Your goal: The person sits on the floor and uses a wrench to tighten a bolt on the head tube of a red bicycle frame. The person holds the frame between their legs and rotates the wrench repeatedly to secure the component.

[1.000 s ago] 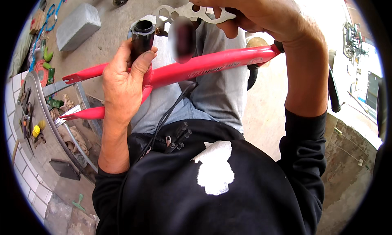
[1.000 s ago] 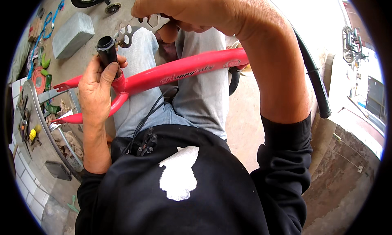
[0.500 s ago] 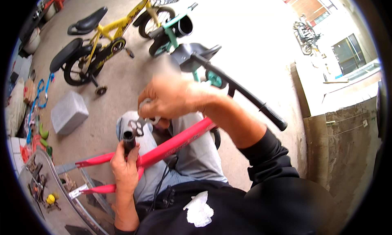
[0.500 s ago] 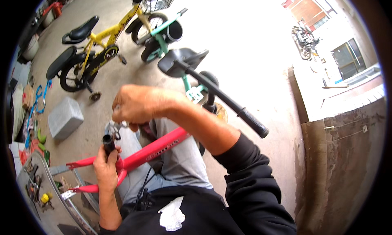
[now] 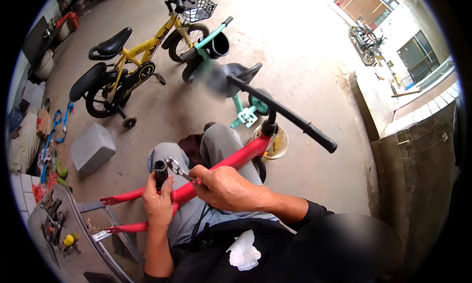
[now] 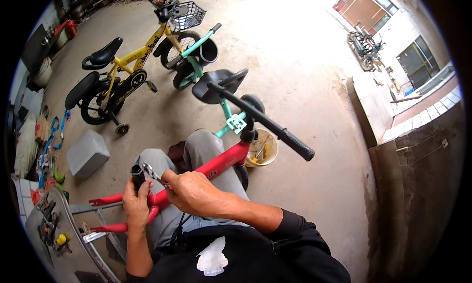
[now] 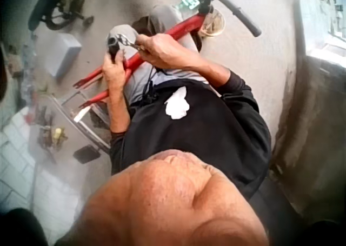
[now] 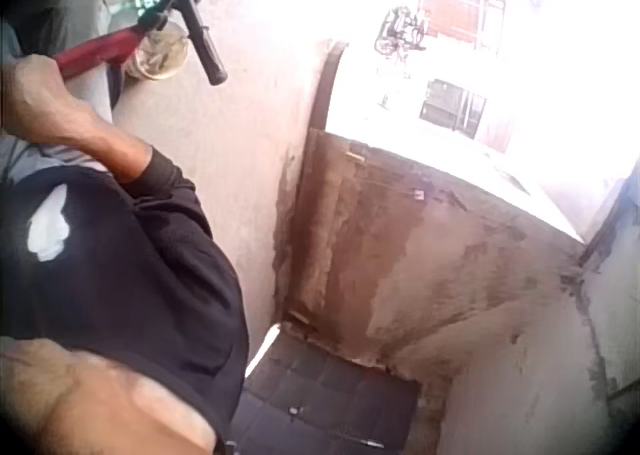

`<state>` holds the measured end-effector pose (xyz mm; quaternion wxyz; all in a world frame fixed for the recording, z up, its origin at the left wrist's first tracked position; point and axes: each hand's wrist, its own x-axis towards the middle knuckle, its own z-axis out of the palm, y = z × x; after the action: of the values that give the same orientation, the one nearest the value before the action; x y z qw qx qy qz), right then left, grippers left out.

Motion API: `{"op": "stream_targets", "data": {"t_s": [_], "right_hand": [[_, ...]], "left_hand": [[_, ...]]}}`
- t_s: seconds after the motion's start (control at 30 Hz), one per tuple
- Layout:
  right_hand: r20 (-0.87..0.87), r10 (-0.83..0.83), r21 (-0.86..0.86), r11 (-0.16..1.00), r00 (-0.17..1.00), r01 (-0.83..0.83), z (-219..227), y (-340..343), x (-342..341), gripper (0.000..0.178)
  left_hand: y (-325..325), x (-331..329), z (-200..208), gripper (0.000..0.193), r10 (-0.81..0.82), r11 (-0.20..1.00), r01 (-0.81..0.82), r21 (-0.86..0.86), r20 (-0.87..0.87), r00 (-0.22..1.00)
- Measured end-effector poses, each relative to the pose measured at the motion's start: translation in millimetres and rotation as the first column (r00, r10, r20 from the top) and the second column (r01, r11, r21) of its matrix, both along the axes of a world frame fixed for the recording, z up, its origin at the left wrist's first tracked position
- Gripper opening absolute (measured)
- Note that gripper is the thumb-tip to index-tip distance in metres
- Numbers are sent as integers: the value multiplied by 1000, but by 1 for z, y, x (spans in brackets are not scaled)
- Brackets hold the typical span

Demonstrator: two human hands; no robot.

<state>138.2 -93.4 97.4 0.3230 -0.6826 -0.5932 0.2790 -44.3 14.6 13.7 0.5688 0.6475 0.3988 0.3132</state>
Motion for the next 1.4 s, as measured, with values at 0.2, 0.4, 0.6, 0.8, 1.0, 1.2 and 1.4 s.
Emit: {"op": "stream_targets", "data": {"t_s": [0.2, 0.4, 0.6, 0.8, 1.0, 1.2, 1.4], "right_hand": [[160, -217, 271, 948, 963, 169, -47, -23, -48, 23], [-62, -269, 128, 953, 961, 275, -77, -27, -70, 18], [-138, -352, 228, 898, 926, 376, -88, -23, -63, 10], [9, -428, 326, 856, 904, 402, -87, -15, -41, 15], [-233, -412, 161, 877, 881, 453, -64, -10, -9, 10], [-488, -370, -106, 924, 791, 367, -37, 1, 4, 20], [-495, -362, -70, 923, 790, 379, -29, 13, 13, 25]], "left_hand": [[-7, -6, -3, 21, 16, 999, -17, 47, 24, 1000], [-20, -4, 4, 17, -11, 999, 9, 34, 59, 998], [-13, -3, 1, 21, 27, 1000, -26, -10, 91, 995], [-3, -1, -7, 20, 41, 999, -43, 17, 87, 995], [-1, 0, -5, 20, 16, 1000, -14, -20, 71, 997], [-2, -2, -3, 29, -9, 1000, 11, -24, 62, 998], [-5, 0, 0, 30, 2, 1000, -2, -15, 35, 999]]}}
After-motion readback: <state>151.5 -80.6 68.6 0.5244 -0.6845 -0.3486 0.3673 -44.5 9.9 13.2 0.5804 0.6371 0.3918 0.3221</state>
